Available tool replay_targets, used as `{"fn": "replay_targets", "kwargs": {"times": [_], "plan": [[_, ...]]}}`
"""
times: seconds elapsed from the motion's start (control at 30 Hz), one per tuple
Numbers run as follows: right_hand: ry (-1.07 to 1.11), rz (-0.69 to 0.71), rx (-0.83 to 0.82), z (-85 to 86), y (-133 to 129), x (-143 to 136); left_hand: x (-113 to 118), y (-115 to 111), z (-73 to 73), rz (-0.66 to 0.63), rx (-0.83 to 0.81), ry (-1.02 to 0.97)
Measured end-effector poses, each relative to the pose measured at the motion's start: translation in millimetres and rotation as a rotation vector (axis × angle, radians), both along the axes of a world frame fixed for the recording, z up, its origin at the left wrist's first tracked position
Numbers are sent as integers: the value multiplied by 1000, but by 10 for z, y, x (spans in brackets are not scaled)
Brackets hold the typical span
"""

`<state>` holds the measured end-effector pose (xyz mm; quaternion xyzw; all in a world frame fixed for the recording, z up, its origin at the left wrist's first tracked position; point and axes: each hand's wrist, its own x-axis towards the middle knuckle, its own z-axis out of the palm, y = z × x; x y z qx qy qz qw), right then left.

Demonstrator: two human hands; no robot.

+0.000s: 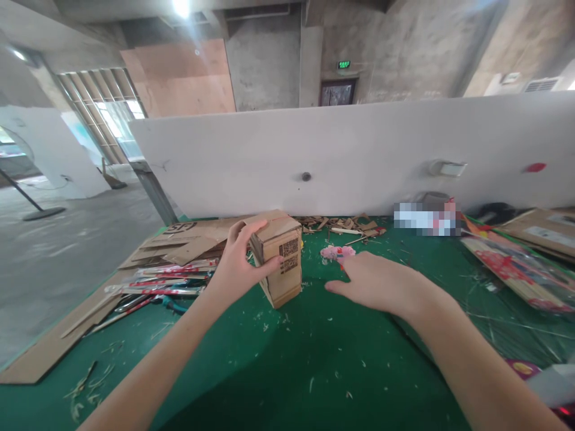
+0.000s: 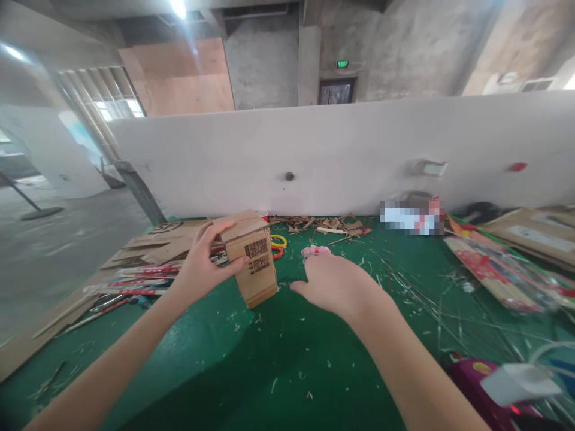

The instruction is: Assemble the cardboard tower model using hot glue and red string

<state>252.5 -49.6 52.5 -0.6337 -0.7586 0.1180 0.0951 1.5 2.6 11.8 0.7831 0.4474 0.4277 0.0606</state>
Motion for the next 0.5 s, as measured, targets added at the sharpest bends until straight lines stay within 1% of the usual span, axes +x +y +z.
{"fn": "replay_targets", "kwargs": {"times": [0.1, 0.13, 0.2, 0.33, 0.43, 0.5], "plan": [[-163, -87, -237, -113, 62, 168, -1, 5, -20, -21, -30, -42], [-177, -127, -262, -153, 79, 226, -2, 5, -23, -31, -45, -52], [-227, -237, -269, -239, 115, 341, -4, 4, -24, -49, -55, -63], [-233, -368, -233, -426, 226, 497, -4, 3, -28, -55, -37, -69], [-154, -433, -197, -617, 356, 537, -6, 6, -41, -67, -68, -93], [-25, -418, -153, -798, 463, 554, -8, 12, -51, -78, -77, -108]]}}
